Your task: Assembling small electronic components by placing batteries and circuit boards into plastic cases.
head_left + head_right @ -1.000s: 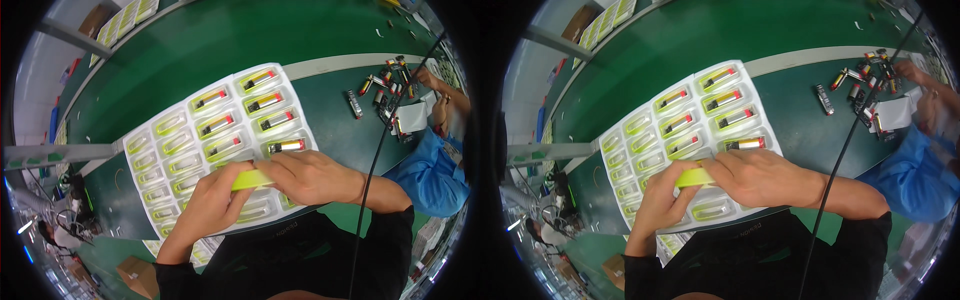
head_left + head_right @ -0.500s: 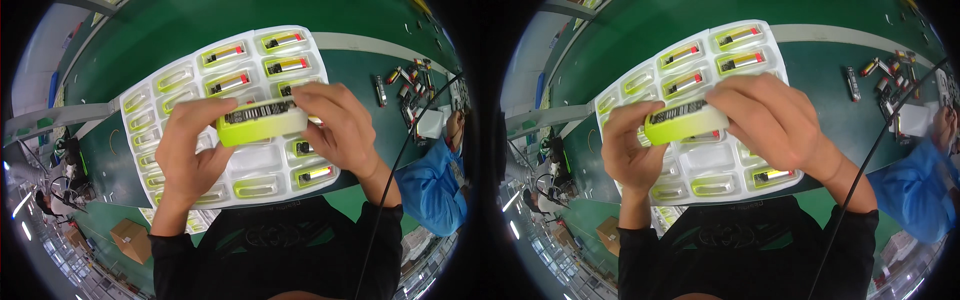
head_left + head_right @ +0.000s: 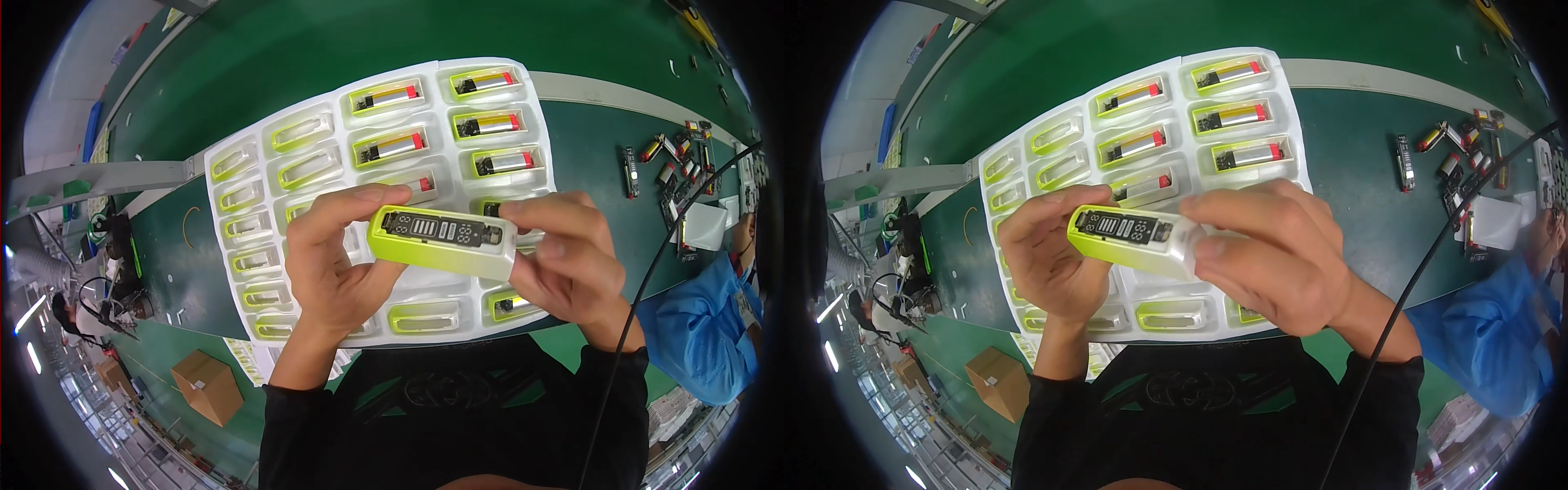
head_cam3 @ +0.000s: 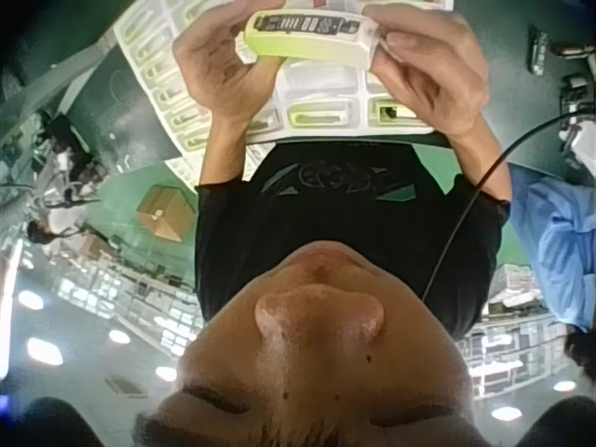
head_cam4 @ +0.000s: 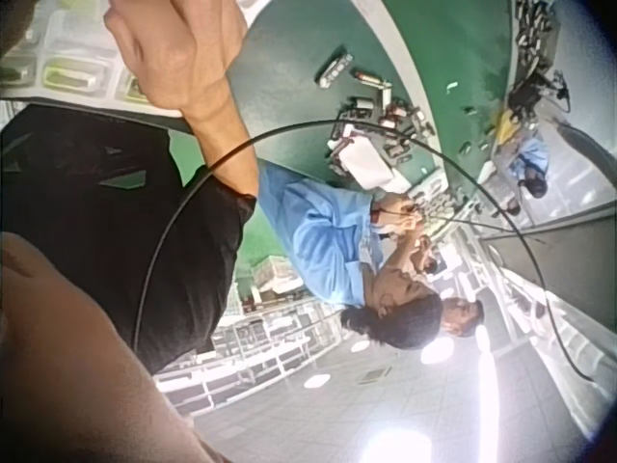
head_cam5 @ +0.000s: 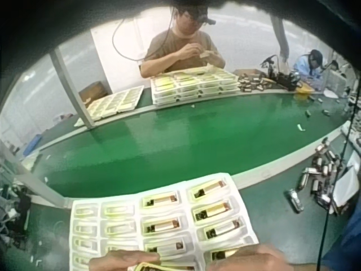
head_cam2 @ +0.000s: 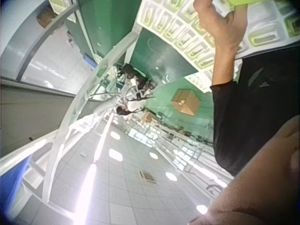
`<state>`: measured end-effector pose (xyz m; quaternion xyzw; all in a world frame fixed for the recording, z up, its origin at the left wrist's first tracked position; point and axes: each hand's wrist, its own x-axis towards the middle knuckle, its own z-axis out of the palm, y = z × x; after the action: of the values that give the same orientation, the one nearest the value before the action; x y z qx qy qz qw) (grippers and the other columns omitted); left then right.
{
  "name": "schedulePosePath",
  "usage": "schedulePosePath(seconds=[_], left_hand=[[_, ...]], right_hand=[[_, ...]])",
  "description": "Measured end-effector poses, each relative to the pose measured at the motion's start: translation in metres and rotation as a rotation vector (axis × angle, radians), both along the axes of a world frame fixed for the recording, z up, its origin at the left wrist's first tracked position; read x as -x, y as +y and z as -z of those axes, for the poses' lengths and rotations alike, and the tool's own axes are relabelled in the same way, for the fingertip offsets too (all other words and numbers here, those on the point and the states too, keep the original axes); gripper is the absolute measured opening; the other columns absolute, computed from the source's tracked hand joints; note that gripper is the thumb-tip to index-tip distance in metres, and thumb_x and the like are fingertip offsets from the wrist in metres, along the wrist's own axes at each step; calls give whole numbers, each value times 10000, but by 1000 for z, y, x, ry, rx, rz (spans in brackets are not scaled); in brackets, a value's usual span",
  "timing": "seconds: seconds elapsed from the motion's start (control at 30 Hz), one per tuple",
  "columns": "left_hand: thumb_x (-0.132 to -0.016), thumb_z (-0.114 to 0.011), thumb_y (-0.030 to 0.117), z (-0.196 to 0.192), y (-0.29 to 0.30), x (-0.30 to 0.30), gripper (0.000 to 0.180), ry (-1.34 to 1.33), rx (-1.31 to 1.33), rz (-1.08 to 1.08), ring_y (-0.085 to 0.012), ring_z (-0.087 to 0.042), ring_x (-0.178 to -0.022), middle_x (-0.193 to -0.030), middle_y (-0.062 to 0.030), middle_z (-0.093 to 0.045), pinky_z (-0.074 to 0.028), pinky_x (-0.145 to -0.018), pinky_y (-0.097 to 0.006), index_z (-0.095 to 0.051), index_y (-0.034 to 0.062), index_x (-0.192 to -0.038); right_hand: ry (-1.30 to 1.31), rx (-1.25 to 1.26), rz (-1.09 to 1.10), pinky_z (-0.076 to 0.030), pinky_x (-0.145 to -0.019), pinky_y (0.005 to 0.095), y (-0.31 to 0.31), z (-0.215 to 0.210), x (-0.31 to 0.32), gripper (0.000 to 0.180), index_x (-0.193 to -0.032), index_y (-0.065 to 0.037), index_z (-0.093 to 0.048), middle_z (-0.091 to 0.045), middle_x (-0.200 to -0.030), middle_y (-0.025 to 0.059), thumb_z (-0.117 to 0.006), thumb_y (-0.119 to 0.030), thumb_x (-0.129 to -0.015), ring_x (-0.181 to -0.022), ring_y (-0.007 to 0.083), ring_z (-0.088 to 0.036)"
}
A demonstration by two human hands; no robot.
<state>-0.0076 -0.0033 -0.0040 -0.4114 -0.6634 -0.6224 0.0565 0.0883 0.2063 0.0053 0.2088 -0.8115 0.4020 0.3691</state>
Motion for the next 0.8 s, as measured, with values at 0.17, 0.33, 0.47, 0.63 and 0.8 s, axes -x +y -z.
schedulePosePath(seconds=[0.17, 0.33, 0.47, 0.63, 0.8], left_hand=[[-799, -731, -85, 0, 1, 1, 494, 60, 105, 24, -253, -687, -947, -1081, -230, -667, -573, -839, -344, -439, -18, -1191], [-801, -714, -75, -1, 3, -2, 499, -9, 147, 80, -250, -687, -956, -1090, -220, -676, -570, -838, -336, -437, -10, -1212], [-751, -743, -59, -1, 2, -8, 512, -98, 125, 60, -267, -700, -1023, -1093, -167, -708, -556, -866, -346, -513, 13, -1203], [-772, -776, -36, -6, -1, -5, 495, -82, 61, 80, -279, -704, -1006, -1081, -206, -699, -559, -876, -357, -504, -17, -1186], [-782, -796, -20, -12, -2, -9, 462, -33, 7, 35, -277, -711, -971, -1048, -231, -698, -572, -860, -349, -530, -61, -1158]], right_hand=[[129, -25, 28, -475, -493, 273, -6, 3, 1, 345, -1025, -25, -588, -672, -1036, 208, -761, -25, -727, -659, 220, -638], [195, 54, 25, -493, -498, 266, -19, -5, 3, 349, -1032, -27, -579, -675, -1003, 199, -762, -31, -734, -647, 215, -639], [198, 119, 17, -513, -516, 273, -28, -10, 4, 351, -1036, -33, -579, -675, -997, 196, -769, -45, -741, -651, 218, -641], [0, 3, 45, -510, -576, 294, -9, -14, -9, 382, -1085, -34, -585, -683, -1014, 180, -771, -43, -751, -709, 235, -638], [28, -18, 159, -502, -615, 302, -7, 0, -7, 423, -1095, -21, -614, -686, -1010, 154, -799, -59, -717, -752, 235, -634]])
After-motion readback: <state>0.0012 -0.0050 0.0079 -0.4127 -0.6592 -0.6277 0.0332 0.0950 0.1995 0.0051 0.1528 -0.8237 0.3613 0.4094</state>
